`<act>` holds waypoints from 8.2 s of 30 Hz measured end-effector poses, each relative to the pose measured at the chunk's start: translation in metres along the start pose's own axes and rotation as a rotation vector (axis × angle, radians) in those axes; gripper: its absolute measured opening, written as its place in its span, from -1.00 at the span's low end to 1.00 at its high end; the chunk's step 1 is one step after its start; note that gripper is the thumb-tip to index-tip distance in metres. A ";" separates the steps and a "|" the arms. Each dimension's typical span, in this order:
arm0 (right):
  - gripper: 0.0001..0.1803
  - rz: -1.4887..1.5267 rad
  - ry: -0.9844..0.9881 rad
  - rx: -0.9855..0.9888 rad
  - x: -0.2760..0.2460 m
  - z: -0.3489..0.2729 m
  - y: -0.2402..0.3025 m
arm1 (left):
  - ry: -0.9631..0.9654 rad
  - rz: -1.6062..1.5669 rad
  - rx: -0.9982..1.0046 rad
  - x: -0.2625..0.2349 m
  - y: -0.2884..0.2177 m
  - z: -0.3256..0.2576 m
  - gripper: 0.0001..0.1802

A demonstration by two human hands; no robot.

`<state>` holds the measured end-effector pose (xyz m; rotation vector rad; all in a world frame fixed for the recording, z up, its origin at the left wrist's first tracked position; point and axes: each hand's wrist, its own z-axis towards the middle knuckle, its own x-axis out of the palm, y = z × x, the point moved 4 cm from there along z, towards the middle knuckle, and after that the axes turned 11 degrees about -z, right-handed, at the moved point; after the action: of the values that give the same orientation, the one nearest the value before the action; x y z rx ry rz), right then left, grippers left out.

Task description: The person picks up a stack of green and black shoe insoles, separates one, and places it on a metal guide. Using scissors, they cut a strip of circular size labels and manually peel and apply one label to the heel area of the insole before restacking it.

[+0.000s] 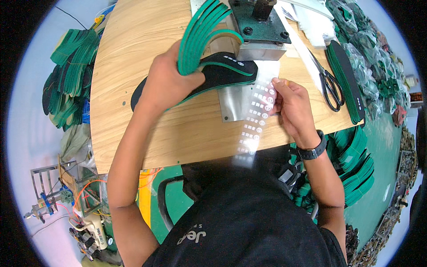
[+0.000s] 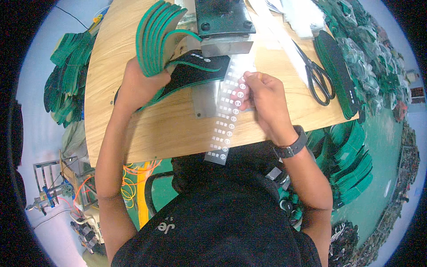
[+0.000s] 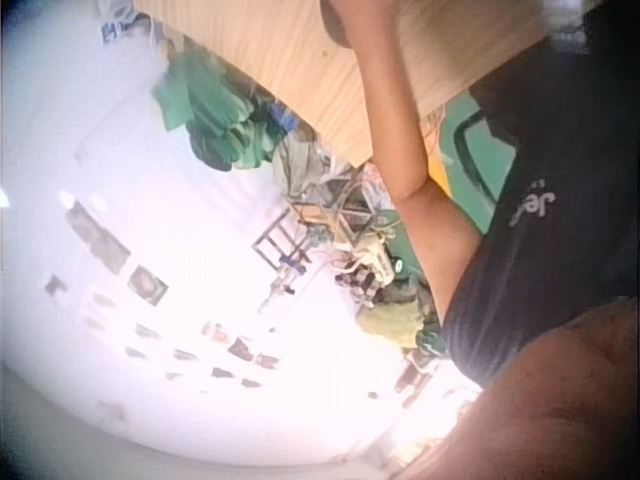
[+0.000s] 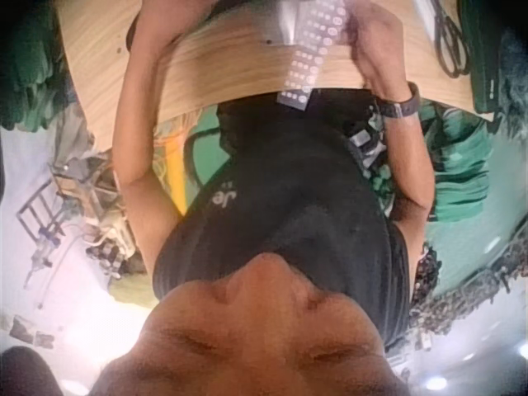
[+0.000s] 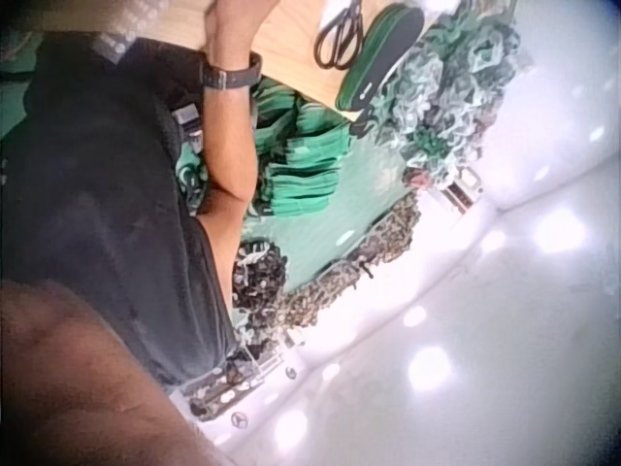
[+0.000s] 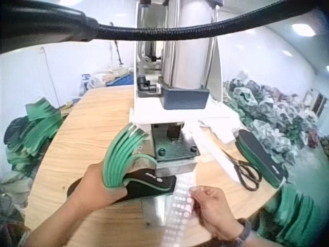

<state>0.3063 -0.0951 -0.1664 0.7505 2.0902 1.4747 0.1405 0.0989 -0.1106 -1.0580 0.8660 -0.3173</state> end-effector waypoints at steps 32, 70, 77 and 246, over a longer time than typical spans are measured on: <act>-0.65 -0.334 0.229 0.078 0.023 0.016 0.010 | 0.012 0.071 0.045 0.002 0.003 0.001 -0.35; -0.62 -0.492 0.242 0.031 0.026 0.015 0.014 | -0.220 -0.170 0.113 -0.031 0.015 -0.009 -0.82; -0.63 -0.508 0.223 0.053 0.027 0.015 0.016 | -0.230 -0.086 0.127 -0.029 0.010 -0.007 -0.85; -0.22 -0.412 -0.143 -0.802 -0.142 -0.131 0.173 | -0.182 0.808 0.509 -0.085 -0.074 -0.119 -0.29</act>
<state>0.3544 -0.2336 0.0478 0.0970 1.2556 1.7391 0.0090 0.0400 -0.0320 -0.2111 0.9120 0.2342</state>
